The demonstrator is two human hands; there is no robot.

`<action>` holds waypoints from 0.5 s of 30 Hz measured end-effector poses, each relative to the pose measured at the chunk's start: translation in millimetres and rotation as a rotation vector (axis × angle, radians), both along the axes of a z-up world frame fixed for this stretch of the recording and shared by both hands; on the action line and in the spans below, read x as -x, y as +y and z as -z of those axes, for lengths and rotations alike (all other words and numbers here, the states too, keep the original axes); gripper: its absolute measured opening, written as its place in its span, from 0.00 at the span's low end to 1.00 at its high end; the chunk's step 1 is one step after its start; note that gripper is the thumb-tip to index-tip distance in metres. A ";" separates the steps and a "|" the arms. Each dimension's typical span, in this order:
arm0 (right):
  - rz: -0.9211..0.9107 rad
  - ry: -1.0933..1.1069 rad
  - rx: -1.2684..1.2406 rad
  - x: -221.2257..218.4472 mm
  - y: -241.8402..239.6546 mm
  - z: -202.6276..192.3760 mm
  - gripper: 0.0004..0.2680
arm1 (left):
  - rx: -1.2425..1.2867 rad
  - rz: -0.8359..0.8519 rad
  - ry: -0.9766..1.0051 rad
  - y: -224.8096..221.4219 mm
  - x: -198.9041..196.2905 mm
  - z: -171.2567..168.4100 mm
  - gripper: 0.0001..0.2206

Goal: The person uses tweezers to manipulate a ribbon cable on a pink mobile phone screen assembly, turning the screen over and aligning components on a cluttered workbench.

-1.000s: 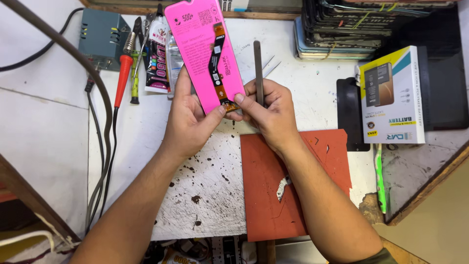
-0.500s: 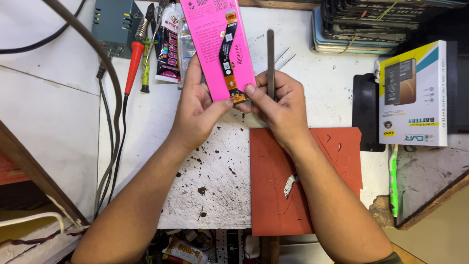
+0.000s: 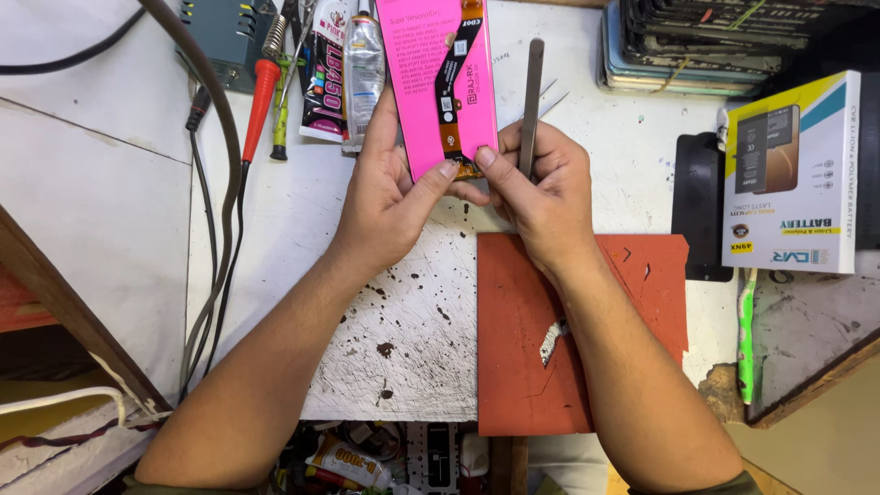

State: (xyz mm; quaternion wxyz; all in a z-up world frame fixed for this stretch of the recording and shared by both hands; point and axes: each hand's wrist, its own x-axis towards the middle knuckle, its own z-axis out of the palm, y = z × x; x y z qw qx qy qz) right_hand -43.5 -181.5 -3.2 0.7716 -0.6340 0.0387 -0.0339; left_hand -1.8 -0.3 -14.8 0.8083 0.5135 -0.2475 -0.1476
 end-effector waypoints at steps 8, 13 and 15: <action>-0.017 -0.011 0.010 -0.7 -1.1 -0.1 0.04 | -0.054 -0.007 -0.045 1.8 1.3 -0.8 0.37; -0.036 -0.011 0.014 -1.9 0.1 -2.4 0.04 | 0.000 -0.010 0.017 0.9 0.6 1.9 0.36; -0.035 -0.011 0.041 -1.7 0.1 -2.6 0.05 | 0.004 0.019 -0.019 1.8 0.0 4.4 0.36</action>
